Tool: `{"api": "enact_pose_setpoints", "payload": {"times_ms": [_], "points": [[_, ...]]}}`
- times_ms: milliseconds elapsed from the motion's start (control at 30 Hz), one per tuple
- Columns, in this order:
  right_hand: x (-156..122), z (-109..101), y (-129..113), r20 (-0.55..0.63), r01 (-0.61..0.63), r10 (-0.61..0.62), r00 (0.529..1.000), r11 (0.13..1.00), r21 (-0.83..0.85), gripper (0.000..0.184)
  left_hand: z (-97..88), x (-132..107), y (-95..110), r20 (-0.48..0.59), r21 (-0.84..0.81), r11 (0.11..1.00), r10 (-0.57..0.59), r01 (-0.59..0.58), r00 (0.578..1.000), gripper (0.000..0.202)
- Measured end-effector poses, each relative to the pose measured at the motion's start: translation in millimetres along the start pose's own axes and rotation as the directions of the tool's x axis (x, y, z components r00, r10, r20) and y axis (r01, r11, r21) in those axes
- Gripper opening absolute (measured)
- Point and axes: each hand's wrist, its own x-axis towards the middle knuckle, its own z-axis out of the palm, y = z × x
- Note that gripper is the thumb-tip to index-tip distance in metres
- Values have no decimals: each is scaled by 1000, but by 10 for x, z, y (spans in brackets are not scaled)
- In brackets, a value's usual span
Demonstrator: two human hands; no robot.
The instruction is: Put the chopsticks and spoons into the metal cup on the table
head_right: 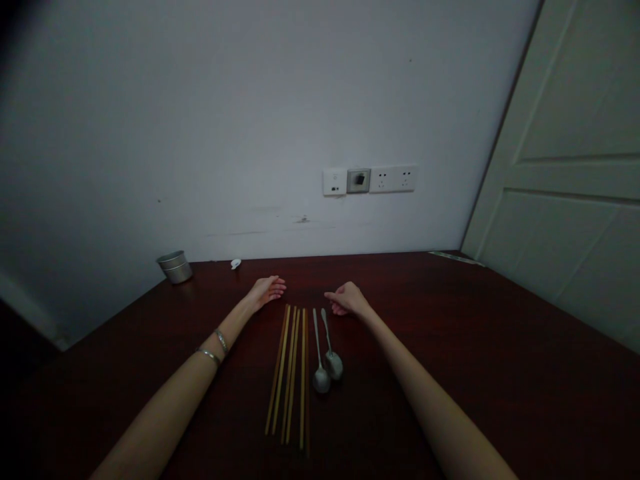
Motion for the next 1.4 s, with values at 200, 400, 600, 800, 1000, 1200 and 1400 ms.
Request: {"api": "enact_pose_setpoints", "payload": {"times_ms": [200,400,600,800,1000,1200,1400], "points": [[70,-135,262,-307,219,-201,930,975,26,45,27,-96,144,31,-98,993,-59,62,998,18],[56,-81,356,-329,295,-311,892,950,-99,49,-220,-186,749,-47,-285,953,97,-106,994,17],[44,-61,328,-308,288,-325,894,944,-162,49,-870,-124,906,-500,-156,979,39,-134,865,16],[53,-56,332,-301,276,-318,899,945,-174,49,-1244,-63,649,-535,-111,992,-107,56,838,15],[45,-58,318,-305,267,-304,902,951,-159,47,-1323,251,511,-371,-224,961,-238,162,898,25],[50,-51,313,-310,263,-296,904,954,-145,47,-1375,531,484,-381,-276,952,-237,134,894,15],[83,-44,337,-310,273,-295,904,955,-112,48,-1409,569,490,-403,-264,958,-219,117,888,12]]}}
